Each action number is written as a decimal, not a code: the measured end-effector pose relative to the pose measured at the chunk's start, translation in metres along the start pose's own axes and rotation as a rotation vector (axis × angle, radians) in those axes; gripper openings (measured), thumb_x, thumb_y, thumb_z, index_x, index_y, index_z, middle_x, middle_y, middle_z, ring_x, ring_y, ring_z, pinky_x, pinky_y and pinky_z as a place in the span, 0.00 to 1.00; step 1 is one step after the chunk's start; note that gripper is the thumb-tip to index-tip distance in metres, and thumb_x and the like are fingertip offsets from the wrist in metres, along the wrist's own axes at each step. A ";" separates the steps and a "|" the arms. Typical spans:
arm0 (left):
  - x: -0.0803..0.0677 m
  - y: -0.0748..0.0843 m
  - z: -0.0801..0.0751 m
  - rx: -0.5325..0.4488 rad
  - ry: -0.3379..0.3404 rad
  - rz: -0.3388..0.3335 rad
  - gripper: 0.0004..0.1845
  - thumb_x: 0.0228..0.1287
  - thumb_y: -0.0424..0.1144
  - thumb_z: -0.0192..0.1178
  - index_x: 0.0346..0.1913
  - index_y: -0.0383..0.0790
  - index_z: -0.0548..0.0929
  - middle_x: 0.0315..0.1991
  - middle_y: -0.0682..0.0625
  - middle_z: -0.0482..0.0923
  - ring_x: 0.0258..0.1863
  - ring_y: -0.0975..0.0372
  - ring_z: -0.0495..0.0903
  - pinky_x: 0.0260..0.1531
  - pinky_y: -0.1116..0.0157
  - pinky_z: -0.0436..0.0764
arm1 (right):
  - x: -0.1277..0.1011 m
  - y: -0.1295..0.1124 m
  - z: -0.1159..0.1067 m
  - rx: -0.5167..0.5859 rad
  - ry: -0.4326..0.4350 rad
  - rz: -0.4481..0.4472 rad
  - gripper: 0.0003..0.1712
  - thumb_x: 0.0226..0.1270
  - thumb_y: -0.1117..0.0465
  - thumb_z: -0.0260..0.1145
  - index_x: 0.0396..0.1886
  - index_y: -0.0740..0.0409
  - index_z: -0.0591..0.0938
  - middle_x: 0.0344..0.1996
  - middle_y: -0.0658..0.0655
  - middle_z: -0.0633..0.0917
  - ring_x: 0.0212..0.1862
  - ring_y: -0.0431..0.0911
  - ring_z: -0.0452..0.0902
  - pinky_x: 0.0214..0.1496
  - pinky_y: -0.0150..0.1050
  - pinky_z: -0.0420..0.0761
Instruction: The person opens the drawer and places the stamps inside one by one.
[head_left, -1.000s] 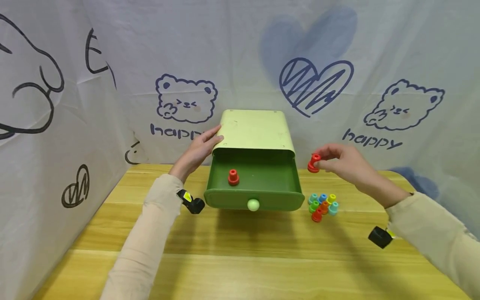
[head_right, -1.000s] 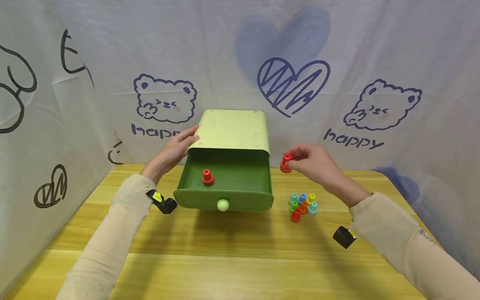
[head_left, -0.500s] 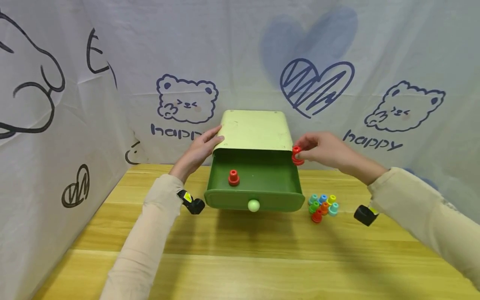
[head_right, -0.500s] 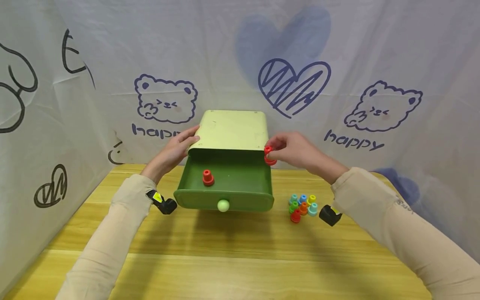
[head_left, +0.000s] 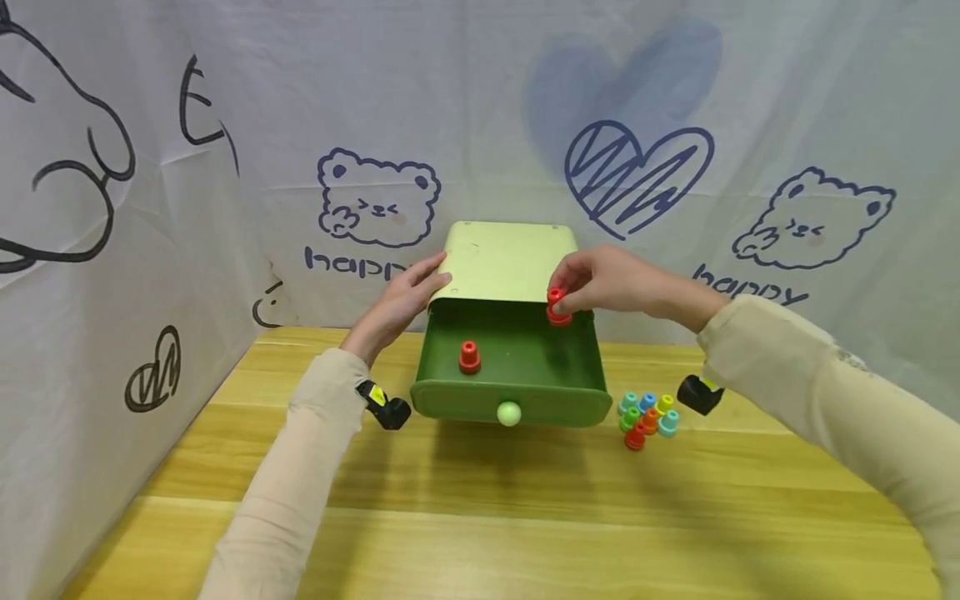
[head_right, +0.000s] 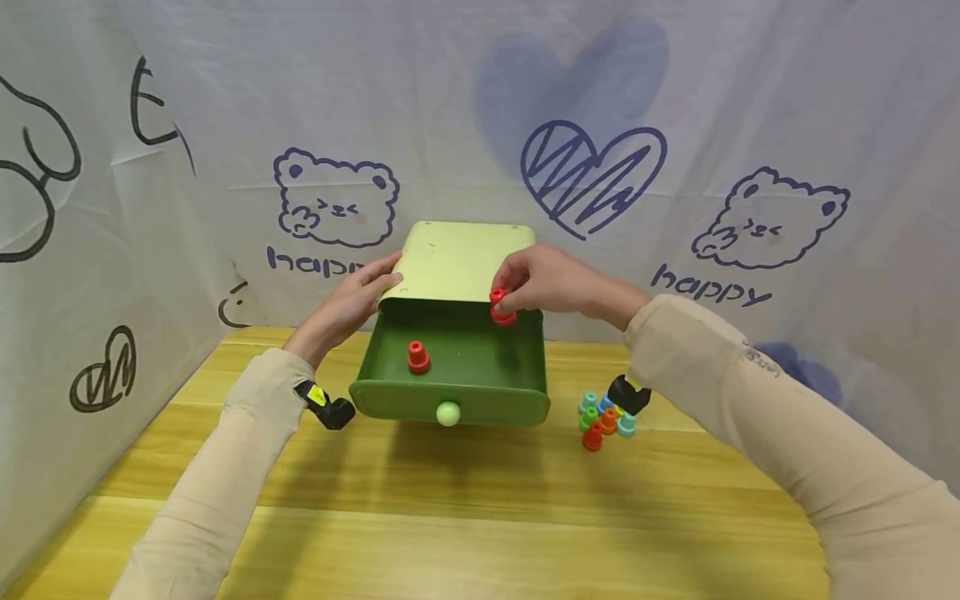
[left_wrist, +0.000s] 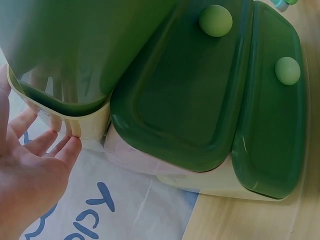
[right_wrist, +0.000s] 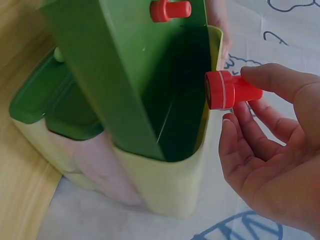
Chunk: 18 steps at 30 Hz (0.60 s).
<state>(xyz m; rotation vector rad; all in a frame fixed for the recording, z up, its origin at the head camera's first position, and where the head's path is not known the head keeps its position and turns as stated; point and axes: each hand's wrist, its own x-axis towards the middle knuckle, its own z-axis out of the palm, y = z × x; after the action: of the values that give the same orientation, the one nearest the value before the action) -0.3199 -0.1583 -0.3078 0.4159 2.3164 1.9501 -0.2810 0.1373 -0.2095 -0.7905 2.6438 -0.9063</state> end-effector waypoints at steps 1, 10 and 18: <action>0.000 0.000 0.000 0.001 0.001 0.000 0.33 0.74 0.47 0.50 0.76 0.45 0.54 0.76 0.48 0.49 0.73 0.55 0.52 0.69 0.55 0.58 | 0.002 -0.002 0.001 -0.006 -0.002 -0.008 0.09 0.61 0.64 0.69 0.40 0.62 0.81 0.36 0.55 0.85 0.41 0.49 0.78 0.45 0.42 0.79; 0.001 -0.001 0.000 0.008 0.004 0.000 0.32 0.74 0.48 0.51 0.76 0.46 0.55 0.76 0.49 0.48 0.73 0.55 0.50 0.69 0.55 0.57 | 0.021 -0.009 0.014 -0.007 -0.041 -0.103 0.10 0.58 0.64 0.72 0.38 0.63 0.82 0.32 0.54 0.85 0.37 0.47 0.79 0.43 0.38 0.79; 0.001 -0.001 0.000 0.018 0.012 -0.005 0.32 0.74 0.48 0.51 0.76 0.47 0.55 0.76 0.50 0.48 0.73 0.56 0.50 0.69 0.55 0.57 | 0.030 -0.016 0.027 -0.072 -0.126 -0.160 0.09 0.59 0.65 0.71 0.39 0.62 0.84 0.33 0.52 0.86 0.39 0.46 0.79 0.47 0.40 0.79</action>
<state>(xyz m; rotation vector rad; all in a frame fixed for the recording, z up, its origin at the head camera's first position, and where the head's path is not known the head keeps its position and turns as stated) -0.3207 -0.1587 -0.3090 0.4005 2.3414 1.9366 -0.2888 0.0966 -0.2224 -1.0532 2.5452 -0.7740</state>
